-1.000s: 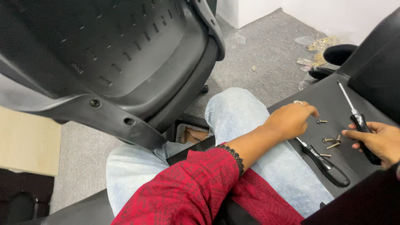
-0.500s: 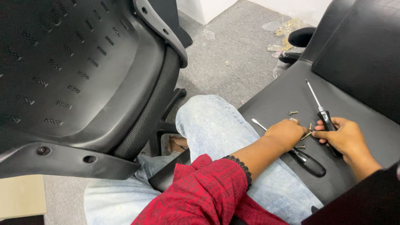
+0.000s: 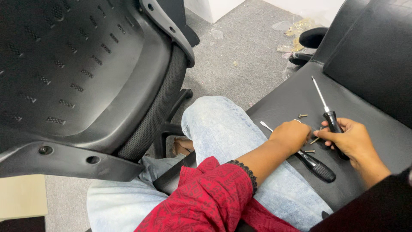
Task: The person attaches a black plastic armrest to the underside of a black office chair using a screwdriver and screws. They position the armrest, insert screws, and tighten them to secure the part to the chair frame.
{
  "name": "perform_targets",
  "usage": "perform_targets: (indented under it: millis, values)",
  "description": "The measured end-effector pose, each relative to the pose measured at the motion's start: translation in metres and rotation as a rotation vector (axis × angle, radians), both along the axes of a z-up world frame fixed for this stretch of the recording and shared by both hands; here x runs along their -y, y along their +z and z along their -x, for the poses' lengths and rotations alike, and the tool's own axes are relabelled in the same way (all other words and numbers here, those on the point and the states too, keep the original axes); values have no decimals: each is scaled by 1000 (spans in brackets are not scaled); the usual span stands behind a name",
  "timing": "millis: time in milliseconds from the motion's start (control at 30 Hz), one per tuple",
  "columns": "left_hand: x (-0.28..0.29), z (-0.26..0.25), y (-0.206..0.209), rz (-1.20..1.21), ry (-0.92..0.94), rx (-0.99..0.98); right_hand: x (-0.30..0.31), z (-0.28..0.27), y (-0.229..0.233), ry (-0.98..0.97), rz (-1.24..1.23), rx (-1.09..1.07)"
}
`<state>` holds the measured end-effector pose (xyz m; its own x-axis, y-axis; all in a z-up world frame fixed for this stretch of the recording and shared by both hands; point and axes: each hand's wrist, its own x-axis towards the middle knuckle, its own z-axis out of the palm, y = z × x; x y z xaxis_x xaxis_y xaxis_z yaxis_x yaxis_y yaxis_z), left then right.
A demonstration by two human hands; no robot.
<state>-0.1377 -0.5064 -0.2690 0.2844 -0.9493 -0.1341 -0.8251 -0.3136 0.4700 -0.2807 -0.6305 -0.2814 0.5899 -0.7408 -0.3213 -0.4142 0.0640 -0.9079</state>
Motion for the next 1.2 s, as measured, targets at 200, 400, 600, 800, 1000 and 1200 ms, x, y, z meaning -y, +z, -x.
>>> perform_targets:
  millis: [200,400,600,800,1000,1200]
  values:
    - [-20,-12,22,233,250,-235,-29,-21,25,71,-8,78]
    - [-43,-20,31,310,348,-245,-58,-38,45,91,-13,117]
    - [-67,-38,33,472,356,-179,-81,-59,70,167,-37,74]
    - [-106,-55,45,579,371,-225,-101,-83,82,272,-95,69]
    - [-159,-66,64,687,429,-280,-132,-110,98,418,-46,156]
    - [-245,-78,100,820,572,-158,-185,-127,130,504,-28,189]
